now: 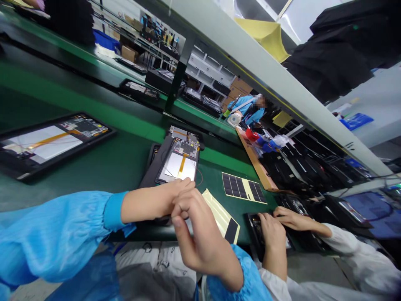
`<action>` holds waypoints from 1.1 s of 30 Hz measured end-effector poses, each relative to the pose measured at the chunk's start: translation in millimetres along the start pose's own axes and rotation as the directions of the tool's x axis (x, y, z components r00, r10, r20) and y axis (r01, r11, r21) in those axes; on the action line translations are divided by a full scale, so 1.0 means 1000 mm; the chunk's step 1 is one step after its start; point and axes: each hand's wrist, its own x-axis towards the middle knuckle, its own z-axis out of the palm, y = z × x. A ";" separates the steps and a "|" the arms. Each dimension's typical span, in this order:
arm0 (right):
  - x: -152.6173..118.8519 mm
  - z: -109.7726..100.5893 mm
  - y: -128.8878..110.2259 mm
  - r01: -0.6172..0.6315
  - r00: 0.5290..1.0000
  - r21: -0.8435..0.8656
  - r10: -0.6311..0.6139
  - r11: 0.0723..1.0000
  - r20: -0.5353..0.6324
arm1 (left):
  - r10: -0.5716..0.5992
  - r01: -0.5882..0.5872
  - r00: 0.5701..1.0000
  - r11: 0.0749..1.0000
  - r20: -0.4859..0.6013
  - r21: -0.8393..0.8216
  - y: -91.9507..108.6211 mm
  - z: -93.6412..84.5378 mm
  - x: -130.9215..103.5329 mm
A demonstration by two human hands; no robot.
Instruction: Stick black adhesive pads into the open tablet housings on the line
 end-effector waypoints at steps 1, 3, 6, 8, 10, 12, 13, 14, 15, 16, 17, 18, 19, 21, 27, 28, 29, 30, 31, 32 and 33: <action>-0.005 -0.002 -0.002 -0.034 0.998 0.041 0.036 0.999 -0.046 | 0.004 -0.005 1.000 1.000 0.024 0.013 0.001 -0.001 0.004; -0.015 -0.008 0.000 -0.132 0.967 0.149 0.160 0.980 -0.198 | 0.017 -0.019 0.998 0.999 0.060 0.041 0.005 -0.004 0.008; -0.028 -0.014 0.017 -0.298 0.809 0.353 0.431 0.887 -0.400 | 0.035 -0.039 0.998 0.997 0.055 0.066 0.009 -0.005 0.001; -0.033 -0.012 0.036 -0.392 0.683 0.465 0.589 0.794 -0.431 | 0.057 -0.059 0.998 0.996 0.018 0.060 0.008 -0.005 -0.008; -0.036 -0.004 0.055 -0.447 0.578 0.530 0.685 0.721 -0.444 | 0.100 -0.099 0.995 0.995 -0.015 0.023 0.003 -0.007 -0.018; -0.035 0.010 0.069 -0.476 0.503 0.548 0.724 0.688 -0.473 | 0.136 -0.136 0.991 0.989 -0.012 -0.059 -0.004 -0.011 -0.024; -0.034 0.017 0.074 -0.496 0.472 0.535 0.729 0.684 -0.495 | 0.144 -0.143 0.990 0.984 0.001 -0.108 -0.008 -0.015 -0.026; -0.032 0.025 0.077 -0.519 0.449 0.506 0.724 0.689 -0.524 | 0.146 -0.141 0.989 0.978 0.019 -0.157 -0.012 -0.018 -0.027; -0.030 0.032 0.079 -0.545 0.433 0.466 0.710 0.697 -0.556 | 0.146 -0.136 0.989 0.971 0.036 -0.199 -0.015 -0.022 -0.027; -0.028 0.038 0.080 -0.567 0.428 0.418 0.687 0.710 -0.587 | 0.147 -0.132 0.988 0.964 0.052 -0.230 -0.017 -0.025 -0.026; -0.027 0.042 0.081 -0.581 0.433 0.371 0.662 0.724 -0.612 | 0.149 -0.129 0.987 0.959 0.064 -0.251 -0.020 -0.028 -0.025; -0.026 0.045 0.082 -0.586 0.451 0.333 0.639 0.739 -0.623 | 0.150 -0.126 0.986 0.955 0.074 -0.267 -0.021 -0.030 -0.024; -0.026 0.047 0.084 -0.581 0.476 0.306 0.620 0.754 -0.624 | 0.153 -0.124 0.985 0.952 0.081 -0.281 -0.023 -0.031 -0.023; -0.026 0.048 0.088 -0.555 0.530 0.275 0.588 0.785 -0.610 | 0.162 -0.128 0.983 0.942 0.085 -0.311 -0.026 -0.033 -0.021; -0.026 0.040 0.095 -0.468 0.553 0.283 0.527 0.837 -0.645 | 0.188 -0.157 0.981 0.918 0.051 -0.364 -0.035 -0.038 -0.018; -0.025 0.037 0.092 -0.471 0.504 0.320 0.548 0.822 -0.668 | 0.202 -0.176 0.979 0.922 0.041 -0.346 -0.035 -0.039 -0.018; -0.024 0.034 0.088 -0.479 0.447 0.373 0.586 0.795 -0.676 | 0.221 -0.201 0.975 0.927 0.028 -0.317 -0.036 -0.040 -0.018; -0.023 0.031 0.083 -0.482 0.395 0.447 0.642 0.753 -0.657 | 0.244 -0.230 0.970 0.932 0.014 -0.281 -0.036 -0.041 -0.019; -0.022 0.027 0.078 -0.473 0.360 0.539 0.711 0.697 -0.604 | 0.267 -0.258 0.964 0.935 0.001 -0.245 -0.036 -0.042 -0.019; -0.021 0.024 0.073 -0.451 0.343 0.640 0.783 0.622 -0.519 | 0.286 -0.281 0.958 0.936 -0.010 -0.214 -0.036 -0.042 -0.019; -0.020 0.022 0.069 -0.416 0.346 0.739 0.844 0.530 -0.410 | 0.298 -0.296 0.954 0.936 -0.018 -0.189 -0.035 -0.042 -0.019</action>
